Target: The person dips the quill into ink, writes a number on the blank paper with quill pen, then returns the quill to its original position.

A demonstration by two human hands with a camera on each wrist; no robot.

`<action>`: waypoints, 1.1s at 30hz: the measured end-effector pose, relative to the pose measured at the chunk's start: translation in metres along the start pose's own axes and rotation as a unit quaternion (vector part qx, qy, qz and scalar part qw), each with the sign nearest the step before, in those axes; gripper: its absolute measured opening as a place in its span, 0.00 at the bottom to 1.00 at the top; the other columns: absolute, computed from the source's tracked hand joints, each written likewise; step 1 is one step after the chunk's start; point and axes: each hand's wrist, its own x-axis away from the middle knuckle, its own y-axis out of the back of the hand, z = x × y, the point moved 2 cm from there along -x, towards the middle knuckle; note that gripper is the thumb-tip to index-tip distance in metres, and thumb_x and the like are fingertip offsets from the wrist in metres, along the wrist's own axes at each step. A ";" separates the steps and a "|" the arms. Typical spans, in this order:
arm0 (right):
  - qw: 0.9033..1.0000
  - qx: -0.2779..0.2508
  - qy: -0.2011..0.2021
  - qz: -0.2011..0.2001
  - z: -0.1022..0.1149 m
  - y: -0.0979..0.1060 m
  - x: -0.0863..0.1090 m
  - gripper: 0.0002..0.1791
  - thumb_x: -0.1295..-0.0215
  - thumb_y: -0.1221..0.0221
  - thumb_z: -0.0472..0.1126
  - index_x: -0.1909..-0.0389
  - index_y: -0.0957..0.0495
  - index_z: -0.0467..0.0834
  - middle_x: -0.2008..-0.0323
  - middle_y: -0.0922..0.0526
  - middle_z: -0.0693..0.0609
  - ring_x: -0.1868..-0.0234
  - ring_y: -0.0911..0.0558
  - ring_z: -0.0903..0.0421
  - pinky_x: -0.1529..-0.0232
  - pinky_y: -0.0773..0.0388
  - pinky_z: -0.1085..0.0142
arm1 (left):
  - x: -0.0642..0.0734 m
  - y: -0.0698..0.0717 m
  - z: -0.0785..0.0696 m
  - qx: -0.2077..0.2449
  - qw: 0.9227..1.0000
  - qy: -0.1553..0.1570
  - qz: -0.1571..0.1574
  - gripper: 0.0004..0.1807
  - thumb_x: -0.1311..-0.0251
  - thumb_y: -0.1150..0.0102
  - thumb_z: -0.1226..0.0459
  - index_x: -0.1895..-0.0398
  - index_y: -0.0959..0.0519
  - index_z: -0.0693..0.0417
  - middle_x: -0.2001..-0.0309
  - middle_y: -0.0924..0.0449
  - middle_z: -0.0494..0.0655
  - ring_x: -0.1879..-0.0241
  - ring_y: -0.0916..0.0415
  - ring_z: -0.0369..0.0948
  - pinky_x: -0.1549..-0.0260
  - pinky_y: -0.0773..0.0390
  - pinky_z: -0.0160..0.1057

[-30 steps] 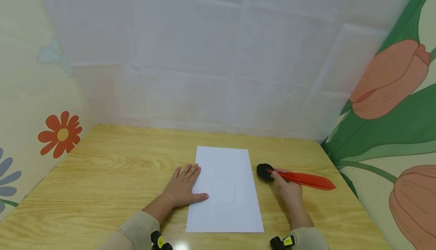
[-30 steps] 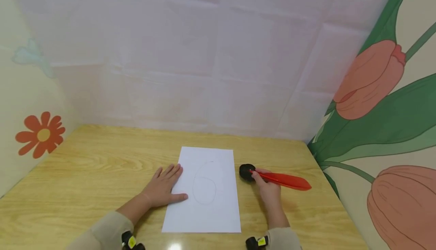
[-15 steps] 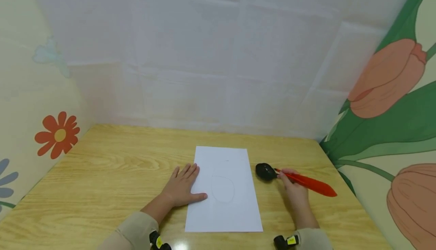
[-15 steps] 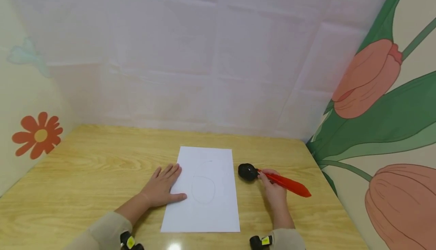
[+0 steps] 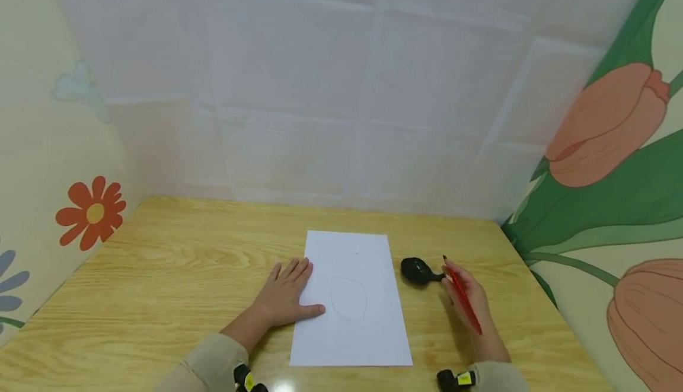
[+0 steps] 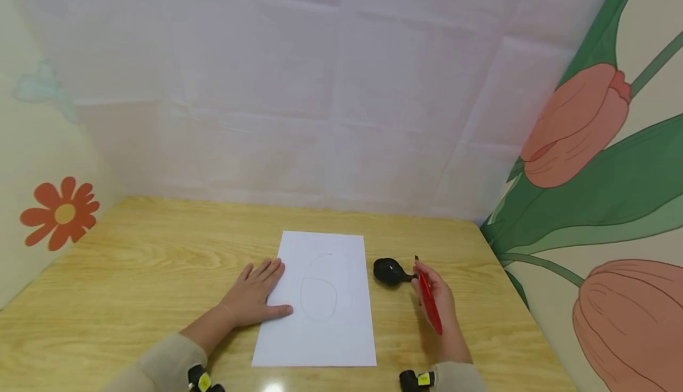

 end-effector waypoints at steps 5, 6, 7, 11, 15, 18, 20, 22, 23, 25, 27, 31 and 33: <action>1.000 -0.001 -0.013 0.002 -0.007 0.002 -0.003 0.19 0.26 0.48 0.38 0.39 0.26 0.35 0.49 0.17 0.41 0.75 0.26 0.66 0.74 0.26 0.73 | 0.000 -0.001 0.000 -0.004 1.000 0.000 0.000 0.58 0.46 0.50 0.27 0.23 0.48 0.57 0.21 0.53 0.51 0.21 0.60 0.52 0.26 0.63 0.61; 1.000 -0.002 -0.011 0.001 -0.008 0.002 -0.003 0.18 0.26 0.48 0.38 0.40 0.26 0.35 0.50 0.16 0.42 0.72 0.26 0.69 0.72 0.26 0.74 | -0.001 0.000 0.000 -0.005 1.000 0.000 0.001 0.58 0.46 0.50 0.27 0.23 0.48 0.57 0.21 0.53 0.51 0.21 0.60 0.52 0.26 0.63 0.61; 1.000 0.002 -0.002 -0.002 -0.008 0.002 -0.003 0.18 0.27 0.47 0.37 0.41 0.25 0.35 0.50 0.16 0.42 0.69 0.25 0.71 0.72 0.27 0.74 | -0.001 0.000 0.000 -0.005 1.000 0.001 0.001 0.58 0.47 0.50 0.27 0.23 0.48 0.56 0.21 0.53 0.51 0.21 0.60 0.52 0.26 0.63 0.61; 0.998 0.038 0.044 0.000 -0.006 0.001 -0.003 0.18 0.29 0.46 0.32 0.41 0.26 0.32 0.50 0.17 0.33 0.67 0.25 0.76 0.74 0.27 0.74 | 0.000 0.001 -0.001 -0.003 1.000 0.000 0.000 0.58 0.47 0.50 0.27 0.23 0.48 0.57 0.21 0.53 0.52 0.21 0.59 0.52 0.26 0.63 0.61; 1.000 0.007 0.008 0.017 -0.007 0.001 -0.006 0.22 0.29 0.46 0.31 0.36 0.30 0.32 0.46 0.17 0.39 0.72 0.25 0.71 0.74 0.26 0.77 | 0.001 0.002 -0.001 -0.002 1.000 -0.002 -0.001 0.58 0.46 0.50 0.28 0.23 0.48 0.58 0.21 0.53 0.52 0.21 0.59 0.52 0.26 0.62 0.61; 0.997 -0.024 -0.065 0.034 -0.010 0.002 -0.008 0.26 0.28 0.48 0.31 0.30 0.34 0.37 0.39 0.21 0.48 0.66 0.22 0.71 0.64 0.24 0.79 | 0.002 0.003 -0.002 -0.002 1.000 -0.003 0.001 0.58 0.46 0.50 0.28 0.23 0.48 0.58 0.21 0.53 0.53 0.21 0.59 0.52 0.26 0.62 0.61; 0.995 -0.006 -0.092 0.046 -0.011 0.004 -0.008 0.27 0.27 0.49 0.33 0.28 0.36 0.42 0.35 0.24 0.49 0.60 0.21 0.71 0.57 0.24 0.79 | 0.002 0.004 -0.002 0.004 1.000 -0.005 -0.002 0.58 0.46 0.49 0.28 0.23 0.47 0.59 0.22 0.52 0.53 0.22 0.58 0.53 0.26 0.61 0.62; 0.993 0.004 -0.103 0.057 -0.012 0.005 -0.008 0.28 0.26 0.50 0.33 0.27 0.37 0.45 0.32 0.29 0.45 0.60 0.21 0.67 0.56 0.23 0.77 | 0.002 0.003 -0.002 0.005 1.000 -0.006 -0.001 0.58 0.46 0.49 0.28 0.23 0.47 0.59 0.22 0.52 0.53 0.21 0.59 0.53 0.26 0.62 0.62; 0.993 0.009 -0.101 0.058 -0.013 0.005 -0.009 0.27 0.26 0.51 0.33 0.27 0.37 0.45 0.31 0.30 0.42 0.58 0.21 0.67 0.55 0.23 0.77 | 0.002 0.003 -0.002 0.007 1.000 -0.007 -0.003 0.58 0.46 0.49 0.28 0.23 0.47 0.59 0.22 0.52 0.54 0.22 0.58 0.53 0.26 0.62 0.62; 0.993 0.008 -0.106 0.059 -0.013 0.006 -0.009 0.27 0.25 0.52 0.34 0.27 0.37 0.46 0.31 0.31 0.42 0.56 0.22 0.71 0.55 0.23 0.77 | 0.002 0.002 -0.002 0.011 1.000 -0.009 -0.005 0.58 0.46 0.49 0.28 0.24 0.47 0.59 0.22 0.51 0.54 0.22 0.58 0.54 0.26 0.62 0.62; 0.993 -0.008 -0.109 0.055 -0.013 0.006 -0.009 0.26 0.25 0.53 0.34 0.28 0.36 0.46 0.32 0.28 0.45 0.59 0.23 0.72 0.59 0.23 0.77 | 0.002 0.002 -0.001 0.013 1.000 -0.010 -0.006 0.59 0.47 0.49 0.28 0.24 0.47 0.60 0.22 0.51 0.54 0.22 0.58 0.54 0.26 0.63 0.62; 0.989 -0.054 -0.128 0.047 -0.012 0.007 -0.008 0.25 0.24 0.58 0.34 0.29 0.34 0.46 0.46 0.20 0.67 0.71 0.27 0.68 0.69 0.27 0.75 | 0.001 0.001 0.000 0.011 1.000 -0.008 -0.006 0.59 0.47 0.49 0.27 0.23 0.47 0.59 0.22 0.52 0.54 0.22 0.58 0.54 0.26 0.63 0.62; 0.986 -0.082 -0.136 0.045 -0.010 0.009 -0.008 0.26 0.25 0.61 0.33 0.29 0.34 0.45 0.55 0.21 0.76 0.76 0.31 0.63 0.72 0.29 0.73 | -0.001 -0.001 0.002 0.010 1.000 -0.006 -0.006 0.59 0.47 0.50 0.27 0.23 0.48 0.58 0.21 0.53 0.53 0.21 0.59 0.53 0.26 0.65 0.61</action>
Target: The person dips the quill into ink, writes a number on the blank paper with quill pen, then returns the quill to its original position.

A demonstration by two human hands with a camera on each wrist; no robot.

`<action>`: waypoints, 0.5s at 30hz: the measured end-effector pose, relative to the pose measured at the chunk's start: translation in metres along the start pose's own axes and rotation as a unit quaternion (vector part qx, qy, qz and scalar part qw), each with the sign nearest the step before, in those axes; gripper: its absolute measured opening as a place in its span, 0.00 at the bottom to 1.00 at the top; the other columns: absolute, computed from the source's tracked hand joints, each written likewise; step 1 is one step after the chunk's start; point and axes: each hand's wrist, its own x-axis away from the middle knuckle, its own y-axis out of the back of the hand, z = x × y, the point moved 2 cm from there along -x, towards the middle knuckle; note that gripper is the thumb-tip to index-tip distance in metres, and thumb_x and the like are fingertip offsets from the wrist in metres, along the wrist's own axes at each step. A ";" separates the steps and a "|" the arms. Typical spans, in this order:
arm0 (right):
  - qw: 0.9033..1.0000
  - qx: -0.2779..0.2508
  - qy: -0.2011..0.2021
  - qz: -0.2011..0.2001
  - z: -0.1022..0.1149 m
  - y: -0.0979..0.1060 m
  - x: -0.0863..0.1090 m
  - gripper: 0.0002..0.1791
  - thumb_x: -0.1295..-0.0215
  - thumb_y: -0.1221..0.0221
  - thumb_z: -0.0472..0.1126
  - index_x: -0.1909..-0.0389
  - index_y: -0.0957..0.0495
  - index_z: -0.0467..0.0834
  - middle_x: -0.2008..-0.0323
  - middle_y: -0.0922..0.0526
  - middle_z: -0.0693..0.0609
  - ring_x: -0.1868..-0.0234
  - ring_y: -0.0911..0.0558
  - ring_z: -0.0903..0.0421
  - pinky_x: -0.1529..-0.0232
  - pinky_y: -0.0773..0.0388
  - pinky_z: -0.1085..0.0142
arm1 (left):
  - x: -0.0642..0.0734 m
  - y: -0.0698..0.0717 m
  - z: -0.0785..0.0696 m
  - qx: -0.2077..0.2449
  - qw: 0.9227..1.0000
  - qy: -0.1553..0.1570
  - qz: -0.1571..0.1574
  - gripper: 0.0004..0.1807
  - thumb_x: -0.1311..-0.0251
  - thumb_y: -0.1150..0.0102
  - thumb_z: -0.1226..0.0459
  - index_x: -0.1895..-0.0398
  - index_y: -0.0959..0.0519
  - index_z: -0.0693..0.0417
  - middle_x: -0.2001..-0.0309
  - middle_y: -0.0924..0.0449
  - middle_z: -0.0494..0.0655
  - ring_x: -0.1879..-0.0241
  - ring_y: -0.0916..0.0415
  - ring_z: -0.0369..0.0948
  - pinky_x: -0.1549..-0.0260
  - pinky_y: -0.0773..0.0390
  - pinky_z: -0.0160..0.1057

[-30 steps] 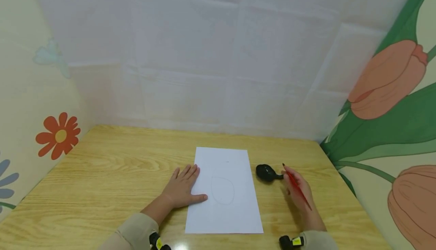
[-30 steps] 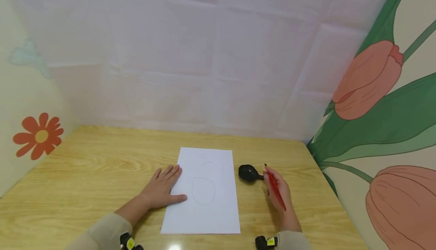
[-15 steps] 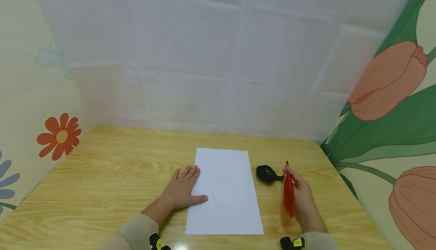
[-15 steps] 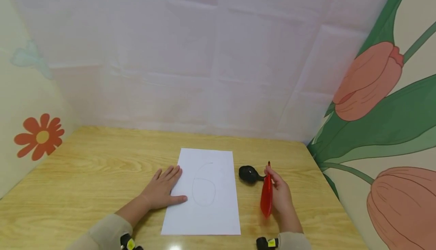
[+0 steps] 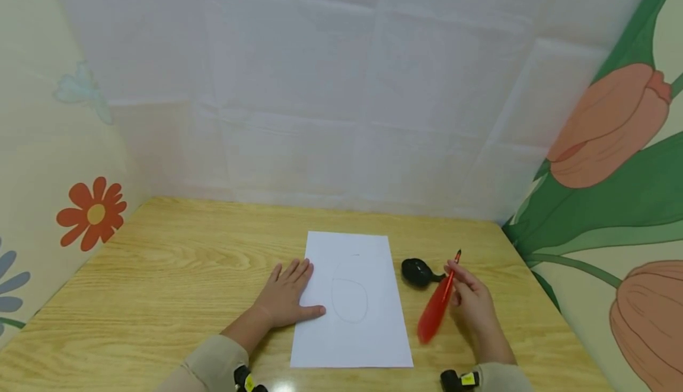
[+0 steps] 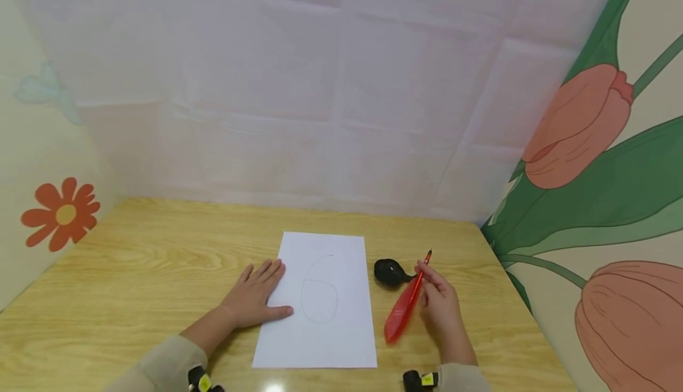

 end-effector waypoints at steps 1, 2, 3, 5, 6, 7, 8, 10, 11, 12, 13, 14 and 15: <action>1.000 -0.012 -0.003 0.000 0.000 0.001 0.000 0.26 0.26 0.62 0.33 0.29 0.34 0.44 0.58 0.21 0.78 0.78 0.31 0.63 0.72 0.30 0.73 | -0.001 -0.001 0.001 -0.004 1.000 0.002 0.001 0.59 0.47 0.50 0.27 0.23 0.49 0.57 0.21 0.54 0.52 0.21 0.60 0.52 0.26 0.65 0.61; 1.000 -0.022 -0.003 0.000 0.001 0.002 0.000 0.26 0.26 0.62 0.34 0.29 0.34 0.43 0.59 0.21 0.78 0.78 0.31 0.62 0.73 0.29 0.72 | -0.001 -0.002 0.001 -0.004 1.000 0.003 -0.002 0.59 0.47 0.50 0.27 0.23 0.49 0.57 0.21 0.54 0.51 0.21 0.60 0.52 0.26 0.65 0.61; 1.000 -0.025 -0.003 0.000 0.001 0.003 0.000 0.25 0.25 0.62 0.35 0.30 0.33 0.43 0.60 0.20 0.79 0.79 0.31 0.63 0.73 0.29 0.72 | -0.001 -0.003 0.001 -0.004 1.000 0.003 -0.003 0.59 0.47 0.50 0.27 0.23 0.49 0.56 0.21 0.54 0.51 0.21 0.60 0.51 0.26 0.65 0.60; 0.999 -0.039 -0.007 -0.002 0.002 0.004 0.001 0.23 0.23 0.60 0.40 0.33 0.29 0.48 0.61 0.19 0.78 0.80 0.31 0.63 0.72 0.28 0.72 | -0.002 -0.003 0.001 -0.004 1.000 0.002 -0.006 0.59 0.47 0.50 0.27 0.23 0.49 0.56 0.21 0.54 0.51 0.21 0.60 0.51 0.26 0.65 0.60; 0.999 -0.044 -0.006 -0.003 0.001 0.005 0.001 0.20 0.22 0.58 0.42 0.36 0.26 0.51 0.62 0.18 0.77 0.80 0.31 0.64 0.72 0.28 0.72 | -0.002 -0.003 0.001 -0.007 1.000 0.002 -0.006 0.59 0.47 0.49 0.27 0.23 0.49 0.57 0.21 0.54 0.51 0.21 0.60 0.51 0.26 0.65 0.60; 0.999 -0.045 -0.006 -0.004 0.001 0.006 0.002 0.18 0.22 0.56 0.45 0.39 0.24 0.54 0.62 0.18 0.77 0.78 0.29 0.64 0.71 0.27 0.73 | -0.001 -0.002 0.001 -0.006 1.000 0.001 -0.006 0.59 0.47 0.49 0.27 0.23 0.48 0.57 0.21 0.53 0.52 0.21 0.60 0.52 0.26 0.65 0.61; 0.999 -0.043 -0.006 -0.005 0.000 0.006 0.002 0.17 0.23 0.53 0.48 0.40 0.23 0.56 0.63 0.17 0.77 0.76 0.26 0.66 0.69 0.26 0.74 | -0.001 -0.002 0.001 -0.004 1.000 0.001 -0.007 0.59 0.47 0.49 0.28 0.23 0.48 0.57 0.21 0.53 0.52 0.21 0.60 0.52 0.26 0.65 0.61; 0.999 -0.047 -0.001 -0.006 -0.002 0.006 0.002 0.15 0.25 0.49 0.49 0.44 0.21 0.57 0.65 0.16 0.76 0.70 0.22 0.69 0.66 0.24 0.75 | 0.000 -0.001 -0.001 -0.005 1.000 0.002 -0.004 0.59 0.47 0.49 0.28 0.23 0.48 0.58 0.21 0.53 0.52 0.21 0.60 0.52 0.26 0.64 0.61; 0.999 -0.046 0.003 -0.007 -0.003 0.006 0.002 0.14 0.26 0.48 0.49 0.46 0.19 0.58 0.66 0.16 0.75 0.66 0.20 0.71 0.65 0.23 0.75 | 0.000 -0.001 -0.001 -0.006 1.000 0.004 -0.001 0.58 0.47 0.49 0.28 0.23 0.48 0.57 0.21 0.53 0.52 0.21 0.60 0.52 0.26 0.65 0.61; 0.999 -0.044 0.005 -0.007 -0.004 0.006 0.002 0.14 0.26 0.47 0.48 0.46 0.19 0.57 0.67 0.16 0.75 0.62 0.19 0.72 0.62 0.22 0.76 | -0.001 -0.001 -0.001 -0.008 1.000 0.005 0.000 0.58 0.46 0.49 0.28 0.23 0.48 0.57 0.21 0.53 0.52 0.21 0.60 0.52 0.26 0.65 0.61; 0.999 -0.042 0.004 -0.008 -0.005 0.006 0.002 0.15 0.26 0.47 0.48 0.44 0.19 0.54 0.67 0.15 0.74 0.60 0.19 0.73 0.61 0.22 0.76 | -0.001 -0.001 -0.001 -0.009 1.000 0.007 0.001 0.58 0.46 0.49 0.28 0.23 0.49 0.57 0.21 0.54 0.51 0.21 0.61 0.51 0.26 0.64 0.61; 0.999 -0.043 0.003 -0.008 -0.006 0.005 0.001 0.17 0.26 0.47 0.47 0.41 0.21 0.50 0.67 0.15 0.73 0.57 0.19 0.73 0.59 0.23 0.77 | 0.000 -0.001 -0.001 -0.010 1.000 0.007 0.001 0.58 0.46 0.49 0.28 0.23 0.49 0.57 0.21 0.54 0.51 0.21 0.60 0.51 0.26 0.64 0.61; 0.999 -0.041 0.003 -0.008 -0.006 0.004 0.001 0.17 0.26 0.48 0.45 0.41 0.21 0.48 0.67 0.15 0.72 0.57 0.19 0.74 0.58 0.23 0.78 | 0.000 -0.001 -0.001 -0.011 1.000 0.008 0.004 0.58 0.46 0.49 0.28 0.23 0.49 0.57 0.21 0.53 0.51 0.21 0.60 0.51 0.26 0.64 0.61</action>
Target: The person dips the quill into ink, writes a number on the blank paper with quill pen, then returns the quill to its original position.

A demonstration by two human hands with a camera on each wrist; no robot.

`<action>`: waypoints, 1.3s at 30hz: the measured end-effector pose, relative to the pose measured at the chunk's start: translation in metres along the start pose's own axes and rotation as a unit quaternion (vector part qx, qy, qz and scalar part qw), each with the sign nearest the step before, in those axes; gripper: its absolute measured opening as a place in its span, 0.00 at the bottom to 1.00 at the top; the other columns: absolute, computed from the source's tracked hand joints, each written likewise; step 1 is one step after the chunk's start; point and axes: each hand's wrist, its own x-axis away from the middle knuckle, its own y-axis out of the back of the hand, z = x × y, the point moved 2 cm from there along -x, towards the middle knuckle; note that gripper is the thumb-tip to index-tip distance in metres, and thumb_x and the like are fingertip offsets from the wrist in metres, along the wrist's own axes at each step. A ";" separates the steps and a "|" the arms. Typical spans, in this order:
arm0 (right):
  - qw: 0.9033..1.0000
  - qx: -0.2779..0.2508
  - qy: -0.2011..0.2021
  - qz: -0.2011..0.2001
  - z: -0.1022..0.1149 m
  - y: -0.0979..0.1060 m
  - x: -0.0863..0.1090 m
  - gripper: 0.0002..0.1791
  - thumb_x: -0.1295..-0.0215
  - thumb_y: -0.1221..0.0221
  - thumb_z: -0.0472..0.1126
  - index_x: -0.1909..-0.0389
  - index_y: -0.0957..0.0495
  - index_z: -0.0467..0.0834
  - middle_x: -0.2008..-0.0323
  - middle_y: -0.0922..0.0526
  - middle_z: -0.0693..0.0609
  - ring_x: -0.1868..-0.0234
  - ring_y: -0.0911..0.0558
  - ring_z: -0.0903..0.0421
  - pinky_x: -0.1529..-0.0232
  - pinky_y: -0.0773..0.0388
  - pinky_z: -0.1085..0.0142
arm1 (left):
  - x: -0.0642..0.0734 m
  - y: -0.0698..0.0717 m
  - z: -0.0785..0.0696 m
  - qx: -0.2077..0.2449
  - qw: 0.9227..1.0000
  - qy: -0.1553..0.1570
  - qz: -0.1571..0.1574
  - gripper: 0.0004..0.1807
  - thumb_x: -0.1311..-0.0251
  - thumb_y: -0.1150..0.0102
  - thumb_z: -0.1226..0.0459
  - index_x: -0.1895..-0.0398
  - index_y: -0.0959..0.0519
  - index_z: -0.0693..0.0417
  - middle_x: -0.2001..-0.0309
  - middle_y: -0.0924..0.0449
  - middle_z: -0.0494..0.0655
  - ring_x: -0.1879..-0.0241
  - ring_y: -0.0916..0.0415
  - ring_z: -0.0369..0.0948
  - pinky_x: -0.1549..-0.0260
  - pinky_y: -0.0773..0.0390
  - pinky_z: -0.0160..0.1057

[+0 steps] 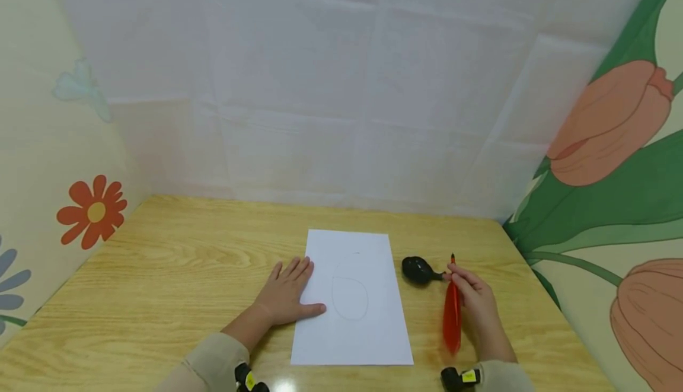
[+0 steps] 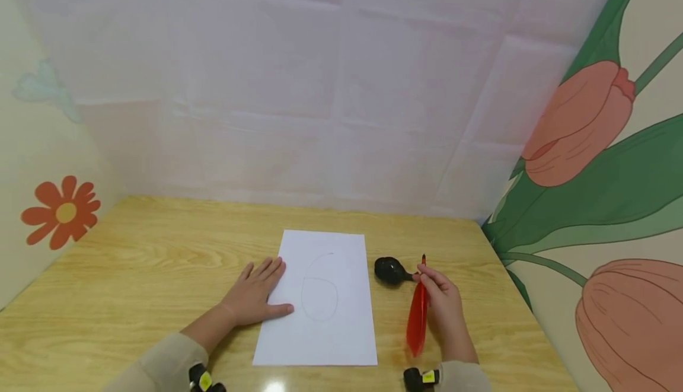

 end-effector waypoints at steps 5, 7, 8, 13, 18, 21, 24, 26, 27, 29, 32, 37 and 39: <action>0.999 -0.022 -0.034 0.008 -0.003 -0.004 -0.002 0.23 0.24 0.51 0.42 0.33 0.31 0.39 0.65 0.15 0.67 0.52 0.22 0.71 0.51 0.27 0.82 | 0.001 0.002 0.000 0.001 1.000 0.001 0.002 0.58 0.47 0.49 0.28 0.23 0.48 0.57 0.21 0.53 0.52 0.21 0.60 0.52 0.26 0.63 0.61; 0.998 -0.043 -0.046 0.009 -0.004 -0.005 -0.002 0.23 0.24 0.51 0.41 0.32 0.32 0.39 0.65 0.15 0.64 0.52 0.22 0.68 0.51 0.26 0.81 | 0.001 0.003 -0.001 -0.001 1.000 0.004 0.004 0.58 0.47 0.49 0.28 0.22 0.49 0.56 0.21 0.54 0.51 0.21 0.60 0.51 0.26 0.64 0.60; 0.998 -0.045 -0.049 0.009 -0.004 -0.006 -0.002 0.23 0.24 0.51 0.41 0.31 0.32 0.40 0.65 0.15 0.64 0.53 0.22 0.67 0.52 0.26 0.80 | 0.001 0.003 0.000 -0.001 1.000 0.003 0.003 0.58 0.46 0.49 0.28 0.23 0.49 0.57 0.21 0.53 0.52 0.21 0.60 0.52 0.26 0.63 0.61; 0.998 -0.036 -0.039 0.016 -0.005 -0.006 -0.004 0.26 0.25 0.51 0.38 0.28 0.37 0.45 0.68 0.15 0.63 0.60 0.21 0.64 0.59 0.25 0.75 | -0.001 0.004 -0.001 -0.004 1.000 0.004 0.000 0.58 0.46 0.49 0.28 0.23 0.48 0.57 0.21 0.53 0.51 0.21 0.60 0.51 0.26 0.63 0.61; 0.999 0.033 -0.014 0.010 -0.008 -0.002 -0.007 0.31 0.27 0.48 0.38 0.26 0.46 0.48 0.68 0.14 0.66 0.65 0.19 0.68 0.63 0.23 0.75 | -0.001 0.004 -0.002 -0.005 1.000 0.003 0.000 0.58 0.46 0.49 0.28 0.23 0.48 0.57 0.21 0.53 0.51 0.21 0.60 0.51 0.26 0.62 0.61; 0.999 0.048 -0.024 0.002 -0.010 -0.001 -0.009 0.30 0.27 0.47 0.39 0.28 0.45 0.45 0.64 0.14 0.64 0.65 0.18 0.70 0.62 0.21 0.75 | 0.000 0.005 -0.002 -0.006 1.000 0.002 0.001 0.58 0.46 0.49 0.29 0.23 0.48 0.57 0.21 0.53 0.51 0.21 0.59 0.52 0.26 0.62 0.61; 0.998 0.047 -0.044 -0.011 -0.012 -0.001 -0.009 0.26 0.28 0.46 0.41 0.32 0.38 0.41 0.63 0.15 0.62 0.65 0.19 0.69 0.62 0.21 0.75 | 0.000 0.005 -0.001 -0.008 1.000 0.003 0.002 0.57 0.46 0.48 0.29 0.23 0.48 0.57 0.21 0.53 0.51 0.21 0.59 0.51 0.26 0.62 0.60; 0.997 0.055 -0.050 -0.021 -0.013 -0.002 -0.009 0.25 0.29 0.43 0.42 0.34 0.32 0.40 0.64 0.15 0.61 0.66 0.19 0.69 0.63 0.21 0.75 | 0.001 0.005 -0.002 -0.006 1.000 0.002 0.001 0.57 0.46 0.48 0.29 0.23 0.48 0.57 0.21 0.53 0.51 0.21 0.59 0.51 0.26 0.62 0.61; 0.996 0.064 -0.052 -0.025 -0.013 -0.002 -0.008 0.25 0.30 0.42 0.43 0.35 0.30 0.40 0.64 0.15 0.61 0.66 0.20 0.69 0.64 0.22 0.75 | 0.001 0.005 -0.002 -0.004 1.000 0.002 0.000 0.58 0.46 0.49 0.28 0.23 0.48 0.57 0.21 0.52 0.52 0.21 0.59 0.52 0.26 0.62 0.61; 0.995 0.084 -0.051 -0.031 -0.014 -0.002 -0.008 0.25 0.32 0.40 0.44 0.37 0.28 0.38 0.64 0.14 0.59 0.66 0.20 0.68 0.64 0.22 0.75 | 0.001 0.005 -0.002 -0.005 1.000 0.002 0.001 0.58 0.46 0.49 0.28 0.23 0.48 0.57 0.21 0.53 0.51 0.21 0.60 0.51 0.26 0.62 0.61; 0.991 0.119 -0.043 -0.037 -0.016 -0.002 -0.008 0.25 0.32 0.40 0.44 0.38 0.26 0.36 0.63 0.13 0.55 0.67 0.20 0.69 0.65 0.23 0.75 | 0.001 0.005 -0.002 -0.002 1.000 -0.001 0.000 0.58 0.46 0.49 0.29 0.23 0.48 0.57 0.21 0.53 0.52 0.21 0.59 0.52 0.26 0.62 0.61; 0.983 0.179 -0.018 -0.039 -0.018 -0.004 -0.010 0.23 0.33 0.40 0.43 0.41 0.24 0.34 0.60 0.13 0.47 0.66 0.21 0.68 0.64 0.25 0.75 | 0.002 0.004 -0.001 0.000 1.000 -0.001 -0.001 0.58 0.46 0.48 0.29 0.23 0.48 0.58 0.21 0.52 0.52 0.21 0.59 0.52 0.26 0.63 0.61; 0.979 0.201 -0.009 -0.038 -0.018 -0.005 -0.010 0.23 0.33 0.40 0.43 0.42 0.23 0.34 0.58 0.14 0.44 0.66 0.22 0.67 0.64 0.25 0.75 | 0.002 0.004 -0.002 0.000 1.000 -0.001 0.000 0.58 0.46 0.49 0.28 0.23 0.48 0.57 0.21 0.53 0.51 0.21 0.60 0.51 0.26 0.63 0.61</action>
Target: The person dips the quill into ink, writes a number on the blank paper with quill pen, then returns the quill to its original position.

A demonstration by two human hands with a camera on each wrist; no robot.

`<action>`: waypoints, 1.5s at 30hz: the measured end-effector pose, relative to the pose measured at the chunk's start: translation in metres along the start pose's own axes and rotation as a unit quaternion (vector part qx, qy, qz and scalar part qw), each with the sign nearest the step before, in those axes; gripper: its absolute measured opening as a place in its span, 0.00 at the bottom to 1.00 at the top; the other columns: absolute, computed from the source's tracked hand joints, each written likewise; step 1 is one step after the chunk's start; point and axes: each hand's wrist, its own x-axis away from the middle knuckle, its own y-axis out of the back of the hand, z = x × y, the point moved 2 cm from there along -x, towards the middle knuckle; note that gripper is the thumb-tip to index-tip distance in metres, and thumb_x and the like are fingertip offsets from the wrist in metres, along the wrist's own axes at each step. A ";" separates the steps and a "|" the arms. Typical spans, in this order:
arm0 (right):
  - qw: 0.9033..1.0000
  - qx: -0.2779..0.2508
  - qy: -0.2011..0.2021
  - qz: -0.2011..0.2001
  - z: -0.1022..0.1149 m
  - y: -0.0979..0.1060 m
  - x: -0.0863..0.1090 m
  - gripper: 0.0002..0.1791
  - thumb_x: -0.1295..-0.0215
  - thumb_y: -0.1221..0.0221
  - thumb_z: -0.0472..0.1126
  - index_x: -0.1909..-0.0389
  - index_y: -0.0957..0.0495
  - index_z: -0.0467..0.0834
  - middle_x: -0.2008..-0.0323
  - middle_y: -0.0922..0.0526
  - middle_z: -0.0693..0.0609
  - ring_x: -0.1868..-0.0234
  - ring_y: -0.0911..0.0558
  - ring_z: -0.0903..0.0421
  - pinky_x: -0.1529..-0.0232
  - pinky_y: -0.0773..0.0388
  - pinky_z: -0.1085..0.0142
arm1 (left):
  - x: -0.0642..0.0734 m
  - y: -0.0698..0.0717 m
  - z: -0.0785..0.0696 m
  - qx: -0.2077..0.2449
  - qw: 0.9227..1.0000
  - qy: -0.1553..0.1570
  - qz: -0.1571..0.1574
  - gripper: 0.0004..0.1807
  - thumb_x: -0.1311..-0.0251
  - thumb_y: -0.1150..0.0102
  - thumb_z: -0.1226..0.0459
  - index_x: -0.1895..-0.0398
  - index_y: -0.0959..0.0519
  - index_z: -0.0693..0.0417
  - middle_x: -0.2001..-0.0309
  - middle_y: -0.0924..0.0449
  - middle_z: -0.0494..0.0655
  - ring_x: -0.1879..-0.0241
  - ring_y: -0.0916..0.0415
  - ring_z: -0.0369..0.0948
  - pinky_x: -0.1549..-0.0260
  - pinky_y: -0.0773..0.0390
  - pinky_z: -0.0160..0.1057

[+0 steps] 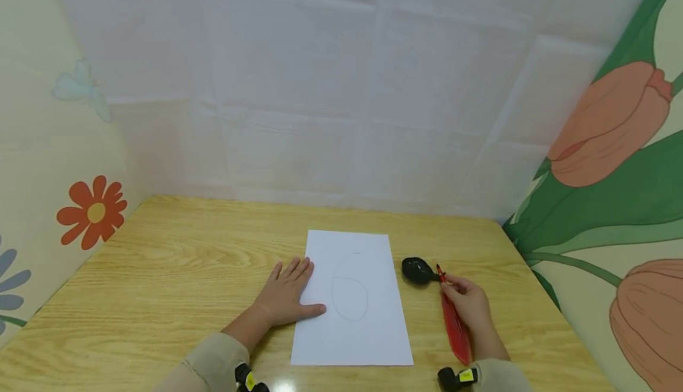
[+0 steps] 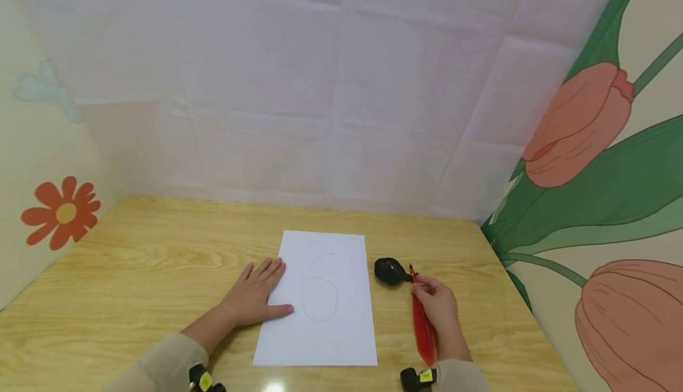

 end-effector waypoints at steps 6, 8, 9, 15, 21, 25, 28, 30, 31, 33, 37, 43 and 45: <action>0.999 0.032 0.005 0.000 0.001 -0.002 0.000 0.22 0.33 0.40 0.43 0.43 0.22 0.34 0.56 0.16 0.40 0.63 0.22 0.63 0.63 0.26 0.72 | 0.000 -0.002 0.001 0.008 1.000 -0.010 -0.006 0.58 0.46 0.49 0.28 0.23 0.47 0.59 0.22 0.51 0.53 0.22 0.58 0.53 0.26 0.63 0.62; 0.999 0.036 0.009 0.001 0.002 -0.002 0.001 0.22 0.34 0.40 0.43 0.44 0.22 0.34 0.56 0.16 0.39 0.62 0.22 0.61 0.62 0.26 0.70 | 0.000 -0.002 0.001 0.009 1.000 -0.012 -0.006 0.58 0.46 0.49 0.28 0.23 0.47 0.59 0.22 0.51 0.54 0.22 0.58 0.54 0.27 0.62 0.62; 0.999 0.039 0.010 0.000 0.003 -0.002 0.001 0.22 0.34 0.39 0.43 0.44 0.22 0.34 0.56 0.16 0.39 0.62 0.22 0.60 0.61 0.26 0.70 | 0.000 -0.001 0.001 0.009 1.000 -0.011 -0.005 0.58 0.46 0.49 0.28 0.23 0.47 0.59 0.22 0.51 0.54 0.22 0.58 0.53 0.26 0.63 0.62; 0.999 0.039 0.007 0.006 0.004 -0.003 0.002 0.22 0.34 0.40 0.43 0.44 0.22 0.34 0.55 0.17 0.39 0.60 0.22 0.58 0.61 0.27 0.69 | 0.000 0.000 0.001 0.003 1.000 0.000 0.001 0.58 0.46 0.49 0.28 0.23 0.48 0.57 0.21 0.53 0.52 0.21 0.60 0.52 0.26 0.63 0.61; 1.000 0.011 -0.011 0.019 0.004 -0.003 0.002 0.22 0.31 0.41 0.43 0.42 0.24 0.34 0.55 0.18 0.41 0.61 0.22 0.59 0.61 0.26 0.70 | -0.002 -0.002 0.001 0.001 1.000 0.002 -0.003 0.58 0.46 0.49 0.28 0.23 0.48 0.56 0.21 0.53 0.51 0.21 0.60 0.51 0.26 0.63 0.61; 1.000 -0.004 -0.020 0.018 0.003 -0.003 0.002 0.24 0.31 0.42 0.45 0.40 0.24 0.35 0.51 0.19 0.40 0.57 0.22 0.56 0.60 0.26 0.71 | 0.000 0.000 0.001 0.004 1.000 0.000 -0.001 0.58 0.46 0.49 0.28 0.23 0.48 0.58 0.21 0.53 0.52 0.21 0.60 0.52 0.26 0.62 0.62; 0.999 -0.017 -0.028 0.013 0.002 -0.003 0.003 0.24 0.30 0.43 0.48 0.40 0.24 0.36 0.47 0.21 0.40 0.53 0.23 0.53 0.60 0.26 0.72 | 0.000 0.000 0.000 0.006 1.000 0.000 0.003 0.59 0.46 0.49 0.28 0.23 0.50 0.58 0.21 0.55 0.52 0.21 0.60 0.52 0.26 0.63 0.61; 0.999 -0.023 -0.032 0.003 0.002 -0.002 0.004 0.24 0.30 0.44 0.49 0.40 0.24 0.37 0.47 0.22 0.40 0.53 0.24 0.53 0.60 0.26 0.72 | 0.000 -0.001 0.001 0.009 1.000 -0.002 0.001 0.60 0.47 0.50 0.27 0.22 0.51 0.58 0.21 0.56 0.53 0.21 0.60 0.52 0.26 0.63 0.61; 0.999 -0.024 -0.034 -0.005 0.003 -0.001 0.005 0.24 0.30 0.44 0.49 0.41 0.23 0.38 0.47 0.22 0.41 0.53 0.24 0.53 0.60 0.26 0.72 | 0.000 -0.001 0.002 0.011 1.000 -0.003 -0.001 0.60 0.47 0.50 0.27 0.22 0.51 0.58 0.21 0.56 0.53 0.21 0.60 0.52 0.26 0.64 0.61; 0.998 -0.034 -0.036 -0.023 0.004 0.002 0.006 0.23 0.30 0.44 0.50 0.42 0.23 0.38 0.48 0.21 0.42 0.54 0.25 0.55 0.60 0.26 0.73 | -0.002 -0.003 0.003 0.014 1.000 -0.007 -0.007 0.61 0.48 0.50 0.27 0.22 0.52 0.58 0.21 0.57 0.54 0.21 0.61 0.52 0.26 0.64 0.61; 0.995 -0.079 -0.042 -0.036 0.014 0.010 0.011 0.26 0.29 0.45 0.54 0.41 0.24 0.39 0.50 0.20 0.51 0.53 0.26 0.60 0.56 0.28 0.73 | -0.003 -0.005 0.006 0.026 0.999 -0.010 -0.024 0.61 0.47 0.50 0.27 0.22 0.53 0.59 0.21 0.58 0.54 0.21 0.60 0.51 0.26 0.65 0.60; 0.999 -0.033 0.017 0.001 0.057 0.015 0.012 0.28 0.29 0.45 0.57 0.39 0.24 0.40 0.49 0.18 0.49 0.51 0.24 0.59 0.56 0.26 0.71 | -0.006 0.000 0.006 0.065 0.998 -0.001 -0.025 0.57 0.40 0.53 0.31 0.23 0.54 0.62 0.21 0.58 0.58 0.22 0.59 0.55 0.26 0.62 0.62; 0.999 -0.003 0.051 0.018 0.077 0.011 0.008 0.26 0.28 0.46 0.55 0.40 0.23 0.41 0.48 0.19 0.45 0.53 0.23 0.56 0.58 0.25 0.69 | -0.009 0.007 0.005 0.077 0.997 0.001 -0.023 0.55 0.38 0.53 0.33 0.23 0.53 0.63 0.21 0.58 0.60 0.22 0.59 0.57 0.27 0.60 0.63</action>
